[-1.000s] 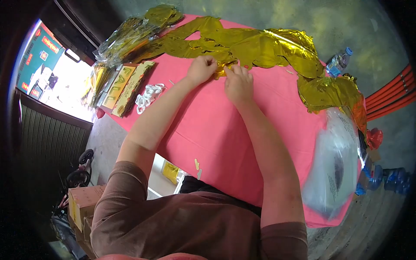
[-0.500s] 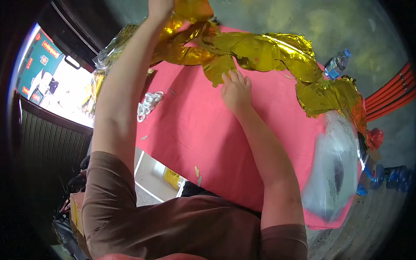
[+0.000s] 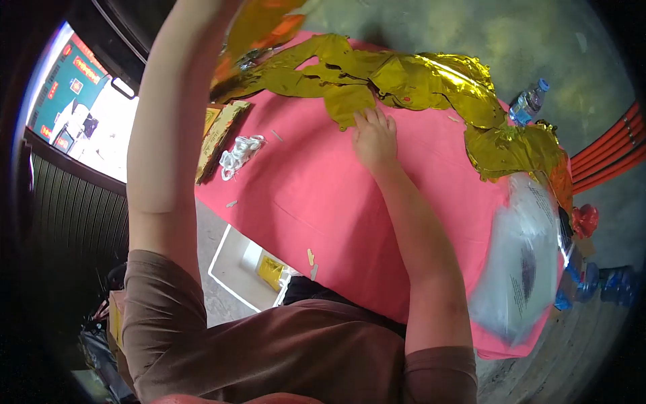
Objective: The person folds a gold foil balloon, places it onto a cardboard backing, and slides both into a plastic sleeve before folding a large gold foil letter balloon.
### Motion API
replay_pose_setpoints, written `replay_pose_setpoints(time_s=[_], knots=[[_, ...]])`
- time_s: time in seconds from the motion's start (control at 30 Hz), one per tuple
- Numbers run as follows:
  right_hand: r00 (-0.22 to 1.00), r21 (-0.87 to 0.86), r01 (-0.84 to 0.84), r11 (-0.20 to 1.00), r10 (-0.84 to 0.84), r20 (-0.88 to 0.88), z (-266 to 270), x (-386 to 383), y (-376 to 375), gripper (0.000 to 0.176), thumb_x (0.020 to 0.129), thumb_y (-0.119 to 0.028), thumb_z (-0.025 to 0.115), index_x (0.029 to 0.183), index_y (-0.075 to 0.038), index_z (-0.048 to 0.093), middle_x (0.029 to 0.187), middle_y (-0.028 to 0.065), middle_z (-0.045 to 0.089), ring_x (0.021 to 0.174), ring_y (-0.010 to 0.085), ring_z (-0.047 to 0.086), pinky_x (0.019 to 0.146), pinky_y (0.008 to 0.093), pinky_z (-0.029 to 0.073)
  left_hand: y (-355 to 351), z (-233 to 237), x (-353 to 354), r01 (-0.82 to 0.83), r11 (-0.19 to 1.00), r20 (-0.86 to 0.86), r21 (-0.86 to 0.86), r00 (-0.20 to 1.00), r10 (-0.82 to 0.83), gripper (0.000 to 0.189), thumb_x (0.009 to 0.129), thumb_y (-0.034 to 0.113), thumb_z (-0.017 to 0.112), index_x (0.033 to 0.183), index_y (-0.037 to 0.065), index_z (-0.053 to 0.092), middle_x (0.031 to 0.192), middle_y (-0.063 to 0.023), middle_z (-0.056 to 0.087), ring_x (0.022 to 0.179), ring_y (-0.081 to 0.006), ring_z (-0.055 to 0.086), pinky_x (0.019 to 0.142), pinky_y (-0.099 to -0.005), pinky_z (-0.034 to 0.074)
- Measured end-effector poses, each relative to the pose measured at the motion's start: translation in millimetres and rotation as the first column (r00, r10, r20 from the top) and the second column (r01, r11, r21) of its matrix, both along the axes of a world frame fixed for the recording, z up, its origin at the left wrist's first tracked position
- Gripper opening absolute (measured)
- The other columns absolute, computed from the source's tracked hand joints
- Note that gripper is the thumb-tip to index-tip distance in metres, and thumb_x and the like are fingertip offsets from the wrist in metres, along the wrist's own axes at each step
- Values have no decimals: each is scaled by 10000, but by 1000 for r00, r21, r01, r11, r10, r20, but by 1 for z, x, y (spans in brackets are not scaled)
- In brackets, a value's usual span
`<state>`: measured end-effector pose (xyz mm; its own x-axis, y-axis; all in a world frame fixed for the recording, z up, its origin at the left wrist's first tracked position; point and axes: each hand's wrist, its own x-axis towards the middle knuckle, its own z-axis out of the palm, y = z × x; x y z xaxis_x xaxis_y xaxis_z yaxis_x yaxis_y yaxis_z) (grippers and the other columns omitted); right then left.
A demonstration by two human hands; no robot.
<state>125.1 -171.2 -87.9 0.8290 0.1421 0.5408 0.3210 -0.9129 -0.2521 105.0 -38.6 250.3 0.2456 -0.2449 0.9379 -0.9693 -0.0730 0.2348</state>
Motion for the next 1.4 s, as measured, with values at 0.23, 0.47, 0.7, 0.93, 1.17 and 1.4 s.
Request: replay_pose_setpoints(time_s=[0.23, 0.47, 0.7, 0.93, 1.17, 1.4], knots=[[963, 445, -268, 854, 221, 156, -34, 15, -40, 279, 932, -156, 475, 1175, -40, 546, 1167, 71, 565, 1106, 200, 523, 922, 357, 436, -41, -132, -96, -127, 911, 292, 392, 956, 8, 74, 772, 154, 567, 766, 90, 530, 714, -81, 514, 655, -267, 591, 567, -386, 480], [878, 933, 30, 359, 437, -196, -32, -66, -140, 280, 919, -135, 541, 1178, -32, 555, 1101, 67, 594, 982, 180, 575, 870, 306, 472, -51, -226, -184, 543, 756, -427, 366, 820, -382, 136, 815, 141, 600, 903, 48, 556, 771, -117, 557, 737, -285, 596, 610, -416, 477], [983, 797, 139, 588, 17, -184, 1, -66, -169, 292, 854, 59, 460, 1117, 6, 577, 1008, 77, 611, 844, 164, 614, 750, 268, 501, -30, -221, -201, 848, 413, -859, 332, 453, -239, 284, 910, 245, 566, 1085, 22, 580, 934, -167, 639, 865, -318, 622, 731, -404, 493], [904, 786, 389, 481, -36, -426, 93, -100, -158, 361, 806, 116, 379, 1065, -16, 593, 1078, 87, 599, 879, 186, 620, 760, 280, 500, 21, -229, -110, 480, 538, -612, 693, 787, 85, 429, 903, 329, 580, 1252, 83, 549, 1132, -195, 597, 1082, -327, 561, 916, -405, 443], [999, 292, -13, 956, 26, -41, 17, -107, -112, 238, 827, -18, 497, 1045, -17, 594, 1048, 117, 588, 943, 262, 581, 817, 368, 468, 1, -300, -60, 17, 364, -172, 931, 901, 398, 673, 894, 586, 427, 1453, 235, 296, 1517, -183, 195, 1410, -373, 141, 1107, -583, 123], [996, -140, 24, 990, -36, -82, 31, -107, -124, 236, 816, -105, 576, 1045, -63, 614, 1024, 114, 582, 981, 306, 542, 838, 393, 461, -13, -275, -37, 59, 285, -172, 957, 905, 388, 651, 894, 553, 463, 1436, 214, 334, 1474, -183, 295, 1382, -359, 235, 1095, -541, 200]])
